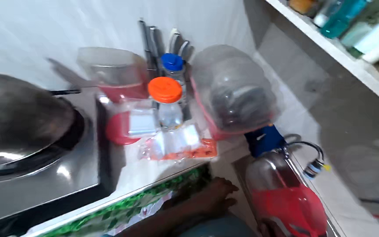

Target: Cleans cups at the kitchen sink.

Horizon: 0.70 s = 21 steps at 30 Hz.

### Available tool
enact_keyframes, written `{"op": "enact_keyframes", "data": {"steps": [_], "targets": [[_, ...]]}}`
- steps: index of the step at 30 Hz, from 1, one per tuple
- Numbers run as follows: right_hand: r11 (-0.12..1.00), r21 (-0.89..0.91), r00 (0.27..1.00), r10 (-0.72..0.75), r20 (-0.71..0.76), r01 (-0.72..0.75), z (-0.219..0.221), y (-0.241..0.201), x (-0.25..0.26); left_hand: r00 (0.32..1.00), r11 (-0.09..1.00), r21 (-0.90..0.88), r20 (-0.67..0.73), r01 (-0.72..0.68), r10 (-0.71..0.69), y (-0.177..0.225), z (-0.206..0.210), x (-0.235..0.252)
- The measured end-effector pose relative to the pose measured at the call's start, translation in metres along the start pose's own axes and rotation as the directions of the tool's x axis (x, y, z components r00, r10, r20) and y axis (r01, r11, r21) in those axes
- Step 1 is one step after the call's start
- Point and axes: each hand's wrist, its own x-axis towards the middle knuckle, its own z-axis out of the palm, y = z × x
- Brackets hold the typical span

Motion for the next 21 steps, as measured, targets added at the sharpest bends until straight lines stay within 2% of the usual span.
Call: {"op": "enact_keyframes", "data": {"steps": [2,4,6,9,11,14,17,21], "targets": [[0.990,-0.133,0.995,-0.066,-0.070,0.057,0.004,0.011,0.023,0.982,0.971,0.206,-0.168,0.120,-0.086,-0.023,-0.013,-0.010],[0.976,-0.191,0.992,-0.118,-0.053,0.106,0.008,0.020,0.040,0.940,0.903,0.339,-0.300,0.264,-0.162,-0.043,-0.037,-0.015],[0.969,-0.216,0.992,-0.126,0.006,0.124,0.012,0.023,0.050,0.871,0.853,0.335,-0.427,0.401,-0.242,-0.055,-0.075,-0.015],[0.973,-0.190,0.989,-0.113,0.094,0.129,0.020,0.018,0.054,0.731,0.770,0.313,-0.625,0.556,-0.273,-0.083,-0.118,-0.008],[0.979,-0.164,0.989,-0.109,0.102,0.125,0.024,0.015,0.052,0.709,0.684,0.375,-0.639,0.626,-0.299,-0.115,-0.120,-0.002],[0.981,-0.170,0.992,-0.076,0.099,0.092,0.023,0.005,0.046,0.737,0.619,0.436,-0.556,0.653,-0.385,-0.153,-0.107,-0.002],[0.984,-0.142,0.992,-0.092,0.081,0.103,0.026,0.005,0.040,0.721,0.618,0.424,-0.587,0.662,-0.369,-0.174,-0.105,-0.008],[0.985,-0.093,0.989,-0.139,0.044,0.143,0.040,0.020,0.031,0.695,0.651,0.373,-0.630,0.661,-0.345,-0.174,-0.116,-0.012]]}}
